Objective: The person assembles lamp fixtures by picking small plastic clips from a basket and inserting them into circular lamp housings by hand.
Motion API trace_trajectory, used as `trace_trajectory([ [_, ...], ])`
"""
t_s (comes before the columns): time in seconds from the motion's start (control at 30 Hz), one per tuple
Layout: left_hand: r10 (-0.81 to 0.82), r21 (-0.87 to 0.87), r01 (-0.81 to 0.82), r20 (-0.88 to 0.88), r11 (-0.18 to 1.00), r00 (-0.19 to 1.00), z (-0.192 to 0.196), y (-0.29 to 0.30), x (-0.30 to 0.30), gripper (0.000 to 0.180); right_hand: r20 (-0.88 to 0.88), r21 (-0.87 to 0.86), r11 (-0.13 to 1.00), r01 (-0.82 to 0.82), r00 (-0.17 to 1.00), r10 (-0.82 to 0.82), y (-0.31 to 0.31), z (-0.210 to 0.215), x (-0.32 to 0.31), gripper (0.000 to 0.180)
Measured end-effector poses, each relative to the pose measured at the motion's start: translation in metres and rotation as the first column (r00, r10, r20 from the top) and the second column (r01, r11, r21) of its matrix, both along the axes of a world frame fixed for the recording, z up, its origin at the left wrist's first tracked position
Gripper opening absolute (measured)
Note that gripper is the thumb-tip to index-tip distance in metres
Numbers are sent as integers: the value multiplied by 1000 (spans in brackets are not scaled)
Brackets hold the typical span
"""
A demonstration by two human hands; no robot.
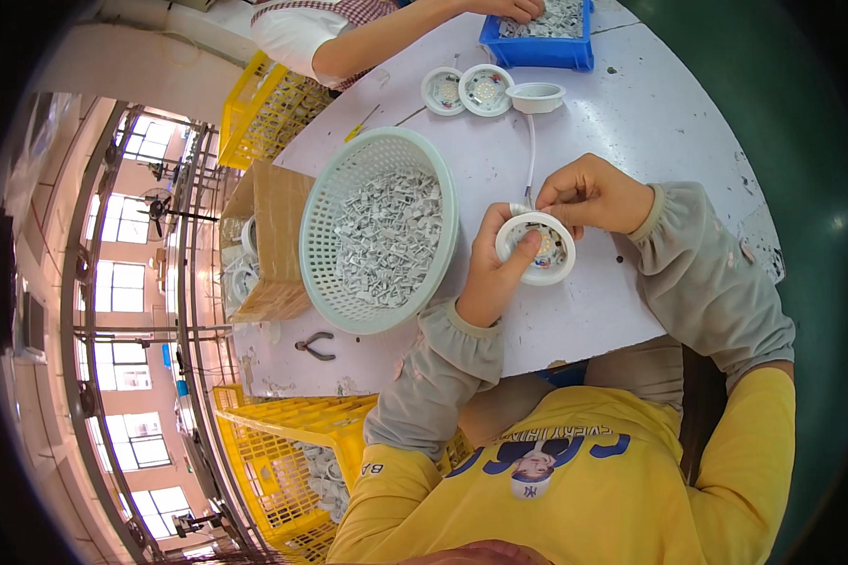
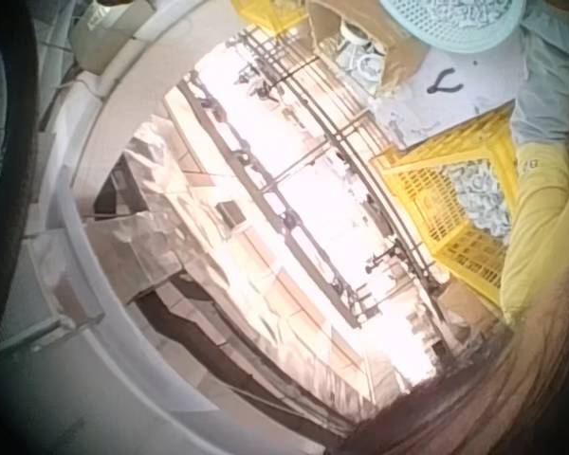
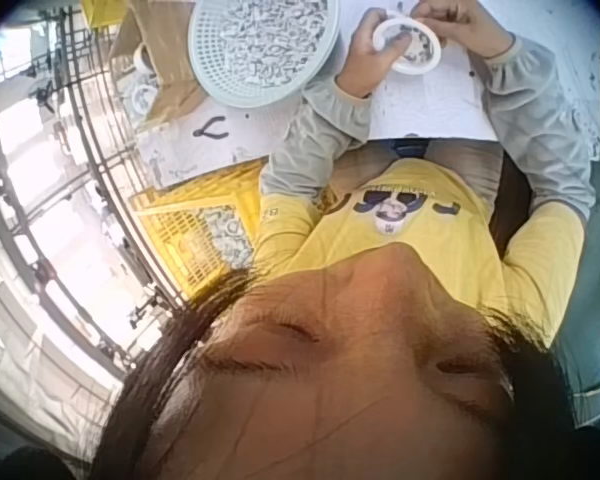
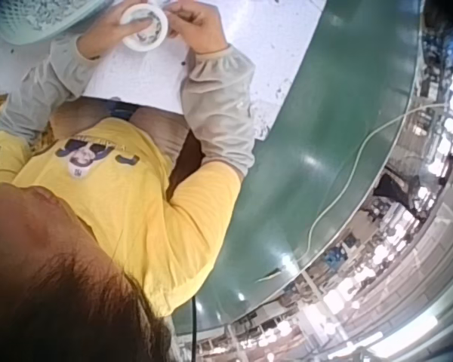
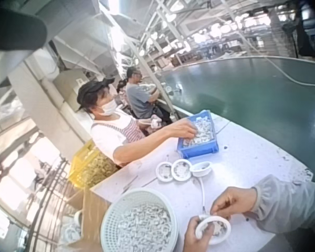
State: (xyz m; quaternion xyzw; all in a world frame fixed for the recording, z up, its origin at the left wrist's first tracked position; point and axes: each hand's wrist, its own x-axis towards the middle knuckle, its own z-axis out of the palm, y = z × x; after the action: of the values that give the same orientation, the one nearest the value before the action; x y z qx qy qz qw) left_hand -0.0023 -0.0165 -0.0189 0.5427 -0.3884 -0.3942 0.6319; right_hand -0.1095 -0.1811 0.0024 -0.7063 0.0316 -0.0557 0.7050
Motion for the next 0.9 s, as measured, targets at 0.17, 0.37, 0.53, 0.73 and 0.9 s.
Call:
trace_trajectory([
  [0.17,-26,5,26,22,1000,999,-2,1,2,18,-3,51,998,-44,999,44,0,3,0,13],
  [0.37,-22,2,22,67,1000,998,1,2,3,16,-45,122,990,-69,996,75,-1,7,-2,14],
  [0.53,25,7,-26,145,1000,989,0,4,0,12,7,35,995,-92,996,92,12,10,-2,14],
  [0.73,36,-5,-36,200,999,979,-9,-3,4,13,-2,-273,962,2,1000,-3,14,10,-1,10],
  [0.9,65,-142,-35,209,989,976,-2,-3,4,20,109,-295,955,26,994,6,13,12,0,9],
])
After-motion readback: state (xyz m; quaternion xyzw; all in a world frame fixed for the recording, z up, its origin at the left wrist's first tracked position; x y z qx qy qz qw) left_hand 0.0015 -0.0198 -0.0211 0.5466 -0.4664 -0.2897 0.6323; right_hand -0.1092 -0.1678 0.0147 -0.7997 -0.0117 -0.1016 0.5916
